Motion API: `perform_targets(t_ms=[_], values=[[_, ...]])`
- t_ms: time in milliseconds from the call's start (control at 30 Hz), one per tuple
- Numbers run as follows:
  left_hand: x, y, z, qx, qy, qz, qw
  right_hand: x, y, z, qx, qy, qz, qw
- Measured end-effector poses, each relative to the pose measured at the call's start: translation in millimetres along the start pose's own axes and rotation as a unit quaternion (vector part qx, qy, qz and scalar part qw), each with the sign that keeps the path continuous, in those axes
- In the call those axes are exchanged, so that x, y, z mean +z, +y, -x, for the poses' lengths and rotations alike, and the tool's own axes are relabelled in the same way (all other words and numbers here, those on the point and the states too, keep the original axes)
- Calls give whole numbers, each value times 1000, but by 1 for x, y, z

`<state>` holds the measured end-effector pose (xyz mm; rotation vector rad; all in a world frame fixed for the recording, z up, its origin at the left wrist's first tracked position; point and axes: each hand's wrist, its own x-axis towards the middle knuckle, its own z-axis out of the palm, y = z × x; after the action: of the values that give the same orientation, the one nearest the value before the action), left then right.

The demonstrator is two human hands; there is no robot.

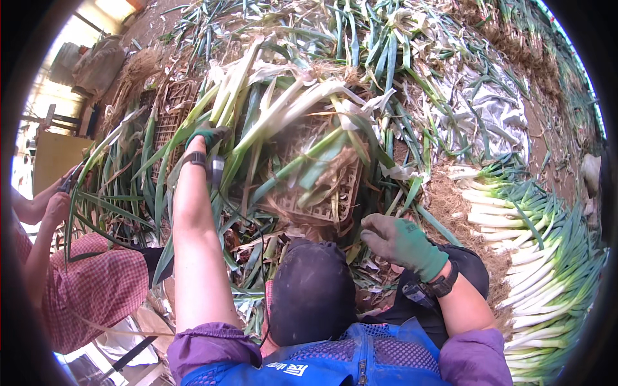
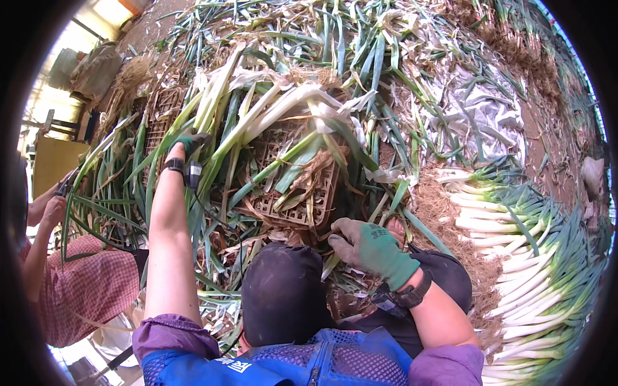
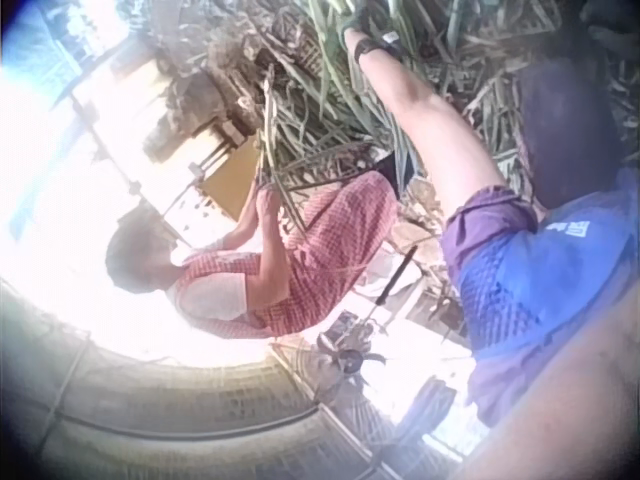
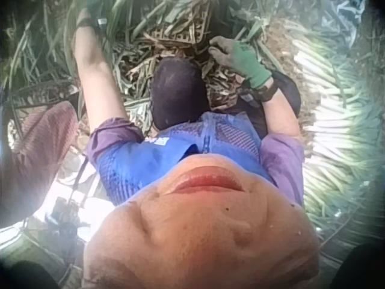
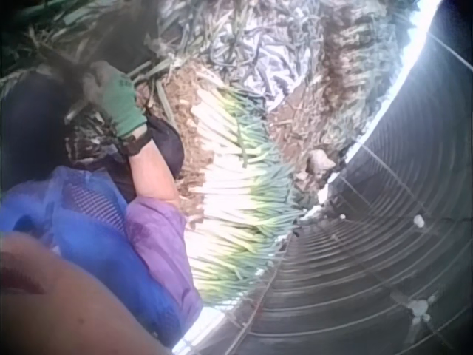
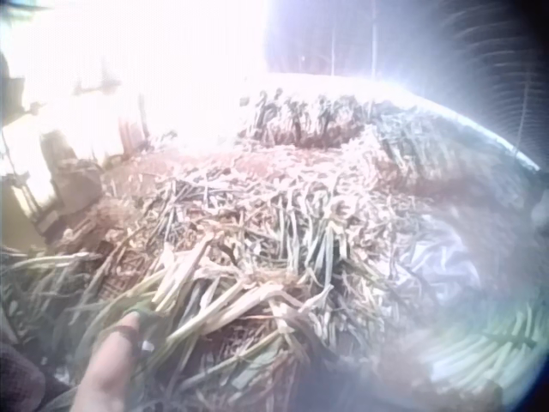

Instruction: The person picks up leeks from a pile, peels away the outer layers by hand, and places the cleaned leeks onto a separate stack.

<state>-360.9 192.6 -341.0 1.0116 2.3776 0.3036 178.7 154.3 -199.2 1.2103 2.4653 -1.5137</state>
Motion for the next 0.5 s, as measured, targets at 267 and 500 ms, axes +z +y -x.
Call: perform_targets(t_ms=[267, 500], values=[[-6, -21, 9, -4, -25, 51, 998, -2, 2, 14, 0, -14, -4, 1000], [-25, 47, 152, 68, -92, 310, 944, -3, -6, 17, -52, 46, 8, 998]])
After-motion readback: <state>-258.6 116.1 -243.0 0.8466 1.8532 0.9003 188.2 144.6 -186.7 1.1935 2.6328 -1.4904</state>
